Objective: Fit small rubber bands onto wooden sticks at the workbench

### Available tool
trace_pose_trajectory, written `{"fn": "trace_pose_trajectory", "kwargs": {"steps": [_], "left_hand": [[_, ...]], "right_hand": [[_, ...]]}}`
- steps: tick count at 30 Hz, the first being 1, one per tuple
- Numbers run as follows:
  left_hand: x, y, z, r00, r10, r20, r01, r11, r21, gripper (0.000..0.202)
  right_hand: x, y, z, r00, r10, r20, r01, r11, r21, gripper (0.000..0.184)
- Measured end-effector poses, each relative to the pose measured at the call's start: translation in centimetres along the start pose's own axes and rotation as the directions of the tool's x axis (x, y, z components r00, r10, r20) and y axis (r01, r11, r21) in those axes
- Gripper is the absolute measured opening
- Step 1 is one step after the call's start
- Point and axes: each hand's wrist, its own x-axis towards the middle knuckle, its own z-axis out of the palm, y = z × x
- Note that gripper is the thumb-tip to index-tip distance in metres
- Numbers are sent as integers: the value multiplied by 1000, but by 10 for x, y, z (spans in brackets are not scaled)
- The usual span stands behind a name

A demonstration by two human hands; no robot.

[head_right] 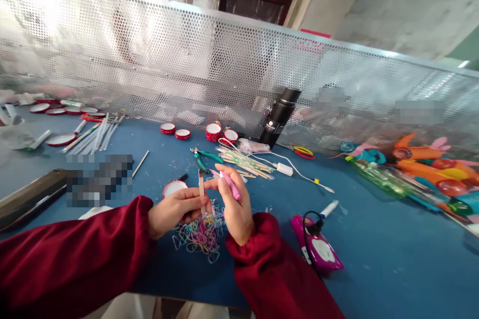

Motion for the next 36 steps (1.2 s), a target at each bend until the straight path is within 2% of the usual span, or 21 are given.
{"fn": "trace_pose_trajectory", "kwargs": {"steps": [3, 7, 11, 16, 27, 36], "left_hand": [[1, -1, -1, 1000, 7, -17, -7, 1000, -4, 35], [3, -3, -1, 998, 2, -61, -4, 1000, -26, 35], [4, -5, -2, 999, 2, -51, -3, 1000, -16, 35], [4, -7, -3, 1000, -2, -4, 2, 1000, 5, 34], [2, -4, 0, 1000, -10, 10, 10, 999, 39, 36], [3, -8, -2, 1000, -2, 15, 1, 999, 36, 35]], "right_hand": [[-1, -3, -3, 994, -57, -94, 61, 997, 44, 43], [-2, -7, -8, 980, -110, -169, 102, 993, -52, 32], [-3, -10, -9, 977, -164, -140, 135, 972, -191, 11], [-3, -8, -6, 969, -231, -88, 191, 924, -331, 8], [-2, -8, -6, 955, -286, -72, 235, 884, -405, 8], [-2, -7, -6, 957, -281, -76, 230, 888, -398, 9]]}}
